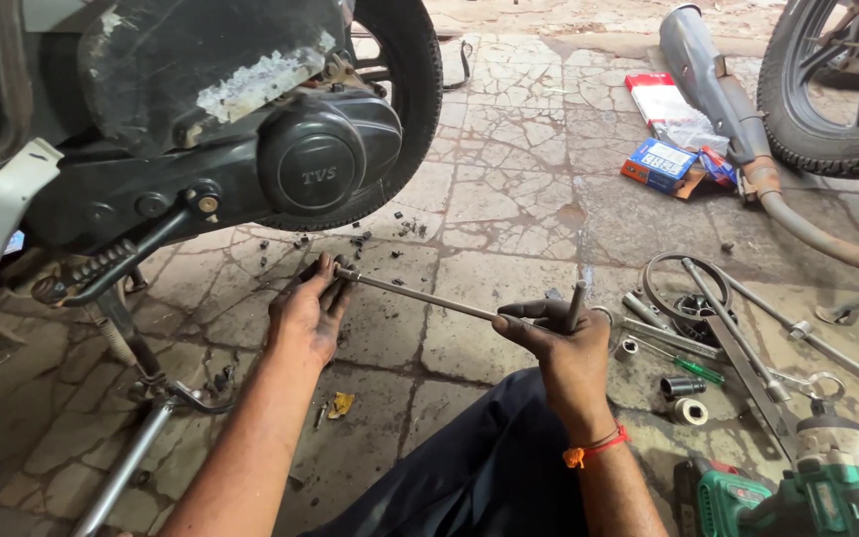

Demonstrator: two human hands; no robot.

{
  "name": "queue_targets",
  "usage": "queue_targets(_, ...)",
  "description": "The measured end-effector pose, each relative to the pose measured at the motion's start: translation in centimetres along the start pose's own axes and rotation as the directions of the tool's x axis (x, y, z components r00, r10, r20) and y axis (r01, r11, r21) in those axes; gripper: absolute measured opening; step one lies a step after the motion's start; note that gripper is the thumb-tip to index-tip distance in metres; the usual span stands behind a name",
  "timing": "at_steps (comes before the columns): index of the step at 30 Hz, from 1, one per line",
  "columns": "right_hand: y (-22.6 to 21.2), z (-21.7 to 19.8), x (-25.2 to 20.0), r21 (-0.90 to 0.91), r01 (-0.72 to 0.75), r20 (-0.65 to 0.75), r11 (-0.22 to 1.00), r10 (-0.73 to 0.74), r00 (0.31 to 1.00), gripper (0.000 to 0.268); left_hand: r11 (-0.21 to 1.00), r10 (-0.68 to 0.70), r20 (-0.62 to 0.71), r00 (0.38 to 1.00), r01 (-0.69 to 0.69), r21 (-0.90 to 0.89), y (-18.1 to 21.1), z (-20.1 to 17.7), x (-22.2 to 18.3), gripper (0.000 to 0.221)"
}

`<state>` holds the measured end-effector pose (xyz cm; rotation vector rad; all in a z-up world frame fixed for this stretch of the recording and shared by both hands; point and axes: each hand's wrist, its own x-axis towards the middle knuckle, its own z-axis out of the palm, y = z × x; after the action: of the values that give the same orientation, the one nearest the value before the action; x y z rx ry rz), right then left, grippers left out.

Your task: The person sits on the ground beside a scooter and uses a T-handle socket wrench to loosen and tighten bolts on the engine and rear body panel area. They reposition the wrench, work on several bolts, and handle small fasteners by hand between turns.

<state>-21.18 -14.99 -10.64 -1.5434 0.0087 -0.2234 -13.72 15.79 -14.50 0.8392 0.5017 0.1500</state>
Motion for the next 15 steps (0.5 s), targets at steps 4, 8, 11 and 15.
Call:
queue_targets(4,0.7,-0.3,0.6,0.076,0.008,-0.041,0.997,-0.005,0.999,0.02,0.999,0.034,0.033,0.999,-0.034,-0.015,-0.6,1.2,0.9,0.026)
queue_targets(8,0.8,-0.1,1.0,0.033,0.023,-0.108,0.999,-0.02,0.994,0.018,0.995,0.069,0.05,0.996,-0.065,-0.076,-1.1,3.0,1.5,0.026)
queue_targets(11,1.2,-0.1,1.5,0.01,0.032,-0.145,0.999,-0.03,0.989,0.019,0.992,0.083,0.075,0.994,-0.075,-0.106,-1.7,4.2,2.3,0.024)
queue_targets(15,1.3,-1.0,2.0,-0.196,0.082,-0.12,0.977,-0.107,0.987,0.018,0.998,0.036,0.147,0.989,-0.029,-0.048,-2.7,4.6,5.5,0.019)
